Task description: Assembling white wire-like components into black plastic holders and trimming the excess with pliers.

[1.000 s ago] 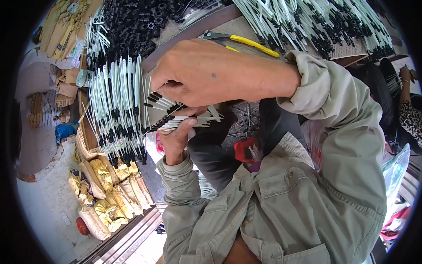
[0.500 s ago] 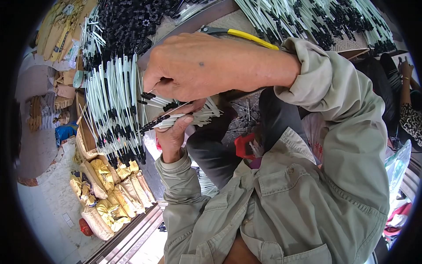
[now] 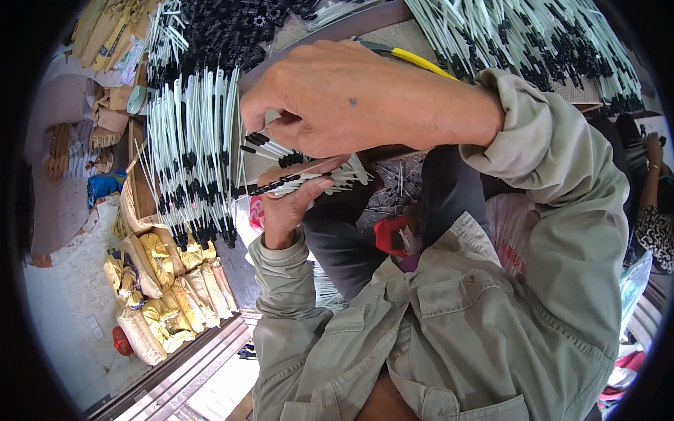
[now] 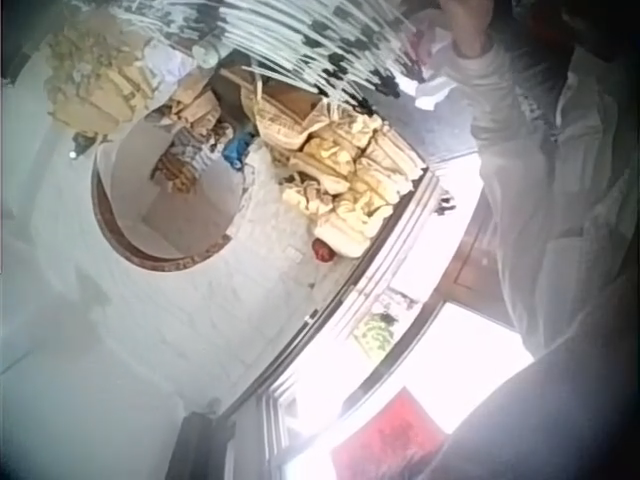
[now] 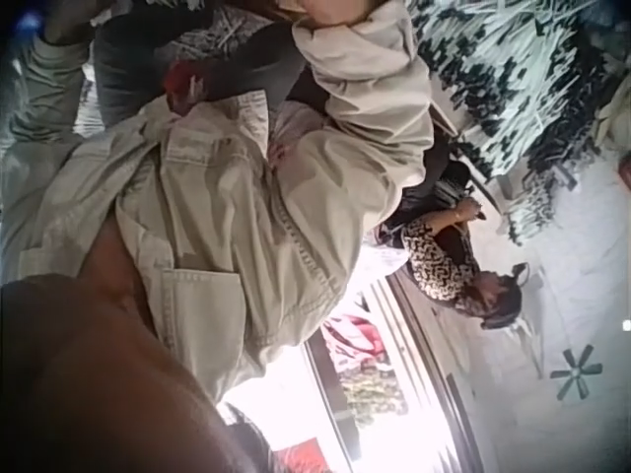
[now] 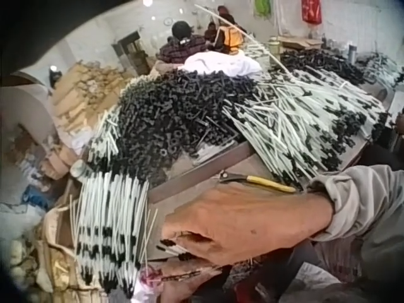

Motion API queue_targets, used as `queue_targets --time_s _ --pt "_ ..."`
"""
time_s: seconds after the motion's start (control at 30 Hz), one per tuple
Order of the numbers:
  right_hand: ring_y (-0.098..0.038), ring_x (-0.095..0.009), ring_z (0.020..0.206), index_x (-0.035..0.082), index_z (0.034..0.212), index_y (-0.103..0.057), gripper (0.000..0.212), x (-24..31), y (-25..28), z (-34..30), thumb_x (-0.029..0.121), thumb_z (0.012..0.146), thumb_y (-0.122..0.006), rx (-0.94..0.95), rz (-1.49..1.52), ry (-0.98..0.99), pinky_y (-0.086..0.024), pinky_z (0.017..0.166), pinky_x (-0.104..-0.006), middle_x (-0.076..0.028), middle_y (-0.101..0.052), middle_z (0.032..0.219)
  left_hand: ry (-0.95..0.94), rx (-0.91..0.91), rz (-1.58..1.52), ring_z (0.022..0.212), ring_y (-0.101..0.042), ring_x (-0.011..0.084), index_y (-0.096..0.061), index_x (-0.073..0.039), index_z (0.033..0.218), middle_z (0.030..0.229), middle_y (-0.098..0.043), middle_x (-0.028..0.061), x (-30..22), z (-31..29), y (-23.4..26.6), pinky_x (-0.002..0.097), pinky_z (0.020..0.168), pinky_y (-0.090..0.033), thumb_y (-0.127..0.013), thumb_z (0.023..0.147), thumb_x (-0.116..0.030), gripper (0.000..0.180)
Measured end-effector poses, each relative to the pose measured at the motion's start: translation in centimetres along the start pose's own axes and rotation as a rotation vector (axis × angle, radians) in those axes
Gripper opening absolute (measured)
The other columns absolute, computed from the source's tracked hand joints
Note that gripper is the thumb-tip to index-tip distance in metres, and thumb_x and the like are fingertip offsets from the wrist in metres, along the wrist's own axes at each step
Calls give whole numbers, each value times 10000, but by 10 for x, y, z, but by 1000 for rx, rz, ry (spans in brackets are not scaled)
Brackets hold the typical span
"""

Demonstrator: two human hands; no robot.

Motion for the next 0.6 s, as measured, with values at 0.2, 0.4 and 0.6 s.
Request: queue_targets --time_s 0.2,0.4,0.6 --pt "-483 -232 524 25 782 -552 84 2 -4 2 77 747 -608 -35 20 59 -360 486 -322 -77 -499 600 -41 58 -28 795 -649 168 -648 47 904 898 -667 114 -10 2 -4 244 695 -500 -672 726 -33 197" --pt "-496 -225 555 25 783 -558 76 3 -6 2 54 741 -614 -42 14 32 -370 494 -319 -75 -523 681 -4 66 -82 781 -647 163 -651 33 907 891 -669 110 -3 -1 -3 246 690 -496 -666 737 -42 187" --pt "-516 -240 594 43 864 -566 113 3 -8 -1 67 760 -604 -123 102 45 -378 503 -321 -81 -529 726 -76 77 -8 747 -651 168 -658 23 896 882 -667 121 -9 0 -2 243 663 -495 -663 736 -54 177"
Point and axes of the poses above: each hand's wrist, its own z-axis towards the middle knuckle, its own y-axis out of the back of the hand, x = y × z, the point moved 10 cm from there along z, towards the middle knuckle
